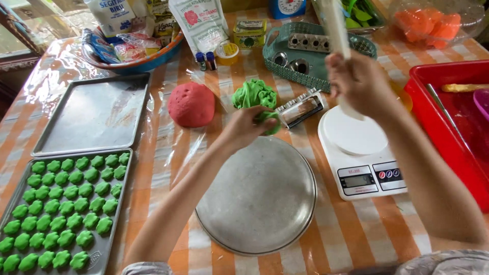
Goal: The person rolls out green dough on a metal plate using a small rolling pin, then uses a star-shaped cutter to create individual cookies and places them onto a baking tray. They also use a digital scale to weigh portions of dough.
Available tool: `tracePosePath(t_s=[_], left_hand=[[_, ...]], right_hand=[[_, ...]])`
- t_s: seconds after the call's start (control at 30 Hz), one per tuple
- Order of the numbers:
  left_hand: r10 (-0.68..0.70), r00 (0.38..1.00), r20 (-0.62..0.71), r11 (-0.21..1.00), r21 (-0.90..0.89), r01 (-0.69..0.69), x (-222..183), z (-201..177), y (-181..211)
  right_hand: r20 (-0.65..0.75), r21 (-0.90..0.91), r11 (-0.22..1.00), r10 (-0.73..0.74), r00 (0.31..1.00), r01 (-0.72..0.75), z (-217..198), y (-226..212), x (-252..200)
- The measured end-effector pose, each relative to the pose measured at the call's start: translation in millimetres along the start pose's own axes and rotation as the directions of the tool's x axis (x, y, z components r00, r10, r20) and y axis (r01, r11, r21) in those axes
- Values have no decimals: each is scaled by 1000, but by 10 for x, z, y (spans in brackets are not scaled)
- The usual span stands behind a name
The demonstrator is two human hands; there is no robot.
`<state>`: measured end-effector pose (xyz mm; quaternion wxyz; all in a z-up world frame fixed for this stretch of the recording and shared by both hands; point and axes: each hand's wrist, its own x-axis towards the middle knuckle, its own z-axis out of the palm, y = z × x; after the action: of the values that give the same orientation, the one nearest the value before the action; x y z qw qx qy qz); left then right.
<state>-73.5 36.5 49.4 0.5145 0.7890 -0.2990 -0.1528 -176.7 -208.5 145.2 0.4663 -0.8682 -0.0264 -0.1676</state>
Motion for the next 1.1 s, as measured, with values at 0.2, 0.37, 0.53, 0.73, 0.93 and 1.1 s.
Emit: tracePosePath(t_s=[0.2,0.37,0.53,0.73,0.93,1.1], left_hand=[[192,979,62,978,-99,-186,421,1147,589],[469,883,-33,883,3,-469,754,1945,579],[586,754,296,646,391,-656,872,2220,295],[418,852,315,763,387,-517,-7,1228,819],[580,813,-46,776,334,-535,-841,88,1224],[633,731,-255,764,360,-536,-1216,-326,1475]], right_hand=[[-189,-275,961,-33,981,-21,-939,574,-770],[-319,-342,934,-9,948,-107,-1185,1073,-897],[-281,-493,785,265,922,-376,-1178,1030,-856],[-285,-497,554,623,728,-668,-1004,485,-772],[-352,-596,464,583,732,-656,-1011,574,-819],[-321,-673,380,623,713,-635,-948,521,-786]])
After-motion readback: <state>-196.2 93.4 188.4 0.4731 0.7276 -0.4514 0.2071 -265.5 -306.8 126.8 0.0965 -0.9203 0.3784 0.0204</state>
